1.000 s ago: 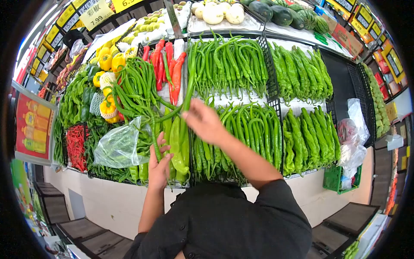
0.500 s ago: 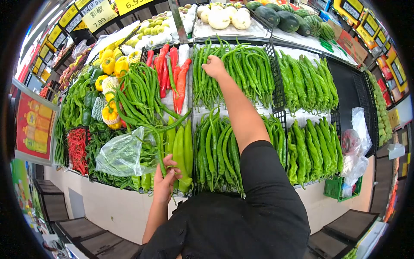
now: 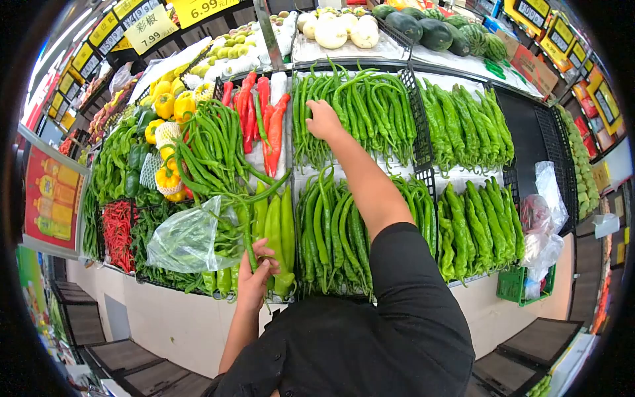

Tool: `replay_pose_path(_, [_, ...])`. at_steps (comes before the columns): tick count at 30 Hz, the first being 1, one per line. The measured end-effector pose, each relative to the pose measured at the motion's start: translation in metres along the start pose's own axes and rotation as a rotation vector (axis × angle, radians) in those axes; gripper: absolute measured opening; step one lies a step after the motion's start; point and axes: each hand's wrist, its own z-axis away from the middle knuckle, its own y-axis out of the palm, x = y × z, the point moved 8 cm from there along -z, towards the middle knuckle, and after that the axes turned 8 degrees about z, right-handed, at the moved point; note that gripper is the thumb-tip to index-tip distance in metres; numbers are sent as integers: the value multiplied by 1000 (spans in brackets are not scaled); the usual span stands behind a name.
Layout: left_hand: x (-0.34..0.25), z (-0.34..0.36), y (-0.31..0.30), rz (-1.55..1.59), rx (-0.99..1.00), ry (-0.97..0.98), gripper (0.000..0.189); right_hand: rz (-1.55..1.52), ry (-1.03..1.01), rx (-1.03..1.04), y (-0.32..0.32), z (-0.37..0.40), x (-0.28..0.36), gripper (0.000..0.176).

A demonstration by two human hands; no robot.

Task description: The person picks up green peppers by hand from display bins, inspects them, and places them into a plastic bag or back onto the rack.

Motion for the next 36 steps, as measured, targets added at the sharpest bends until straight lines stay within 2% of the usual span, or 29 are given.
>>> replay_pose_path(4, [-5,3,0,-7,26,54,41,-184,-57,-37,-36,28,33,41])
replay_pose_path(7, [-8,1,5,-55,66,86,34,-375,-116,62,-68,84,85,32])
replay_pose_path(9, [-13,0,14,-75,92,85,28,-575,-102,364,-71,132,117,28])
replay_pose_path(11, [-15,-2,25,-102,121,79,22,-681,-111,496,-69,178,140,28])
replay_pose_path(13, [-13,-3,31,-168,141,73,18,-803,-159,502,-62,220,153,29])
replay_pose_path(15, [-8,-6,35,-272,157,70,16,-754,-208,466,-70,249,169,30])
replay_pose_path(16, [-11,-6,39,-340,173,120,16,-747,-156,483,-77,257,174,31])
replay_pose_path(18, [-18,-3,47,-480,204,213,17,-649,-154,346,-89,259,169,32])
replay_pose_path(19, [-18,-1,47,-507,175,203,18,-601,-149,279,-96,261,165,32])
replay_pose_path(21, [-24,2,47,-561,123,191,18,-582,-143,315,-100,263,163,33])
replay_pose_path(24, [-22,-3,43,-468,86,204,24,-529,-230,354,-95,272,172,39])
replay_pose_path(27, [-26,-12,41,-434,114,253,28,-671,-61,436,-81,286,183,34])
replay_pose_path(28, [-27,-14,43,-438,137,266,31,-709,-54,387,-81,288,188,25])
replay_pose_path(31, [-30,-12,60,-319,181,235,35,-675,-41,449,-70,290,192,27])
replay_pose_path(36, [-36,-15,70,-423,244,320,38,-792,44,222,-79,254,159,15])
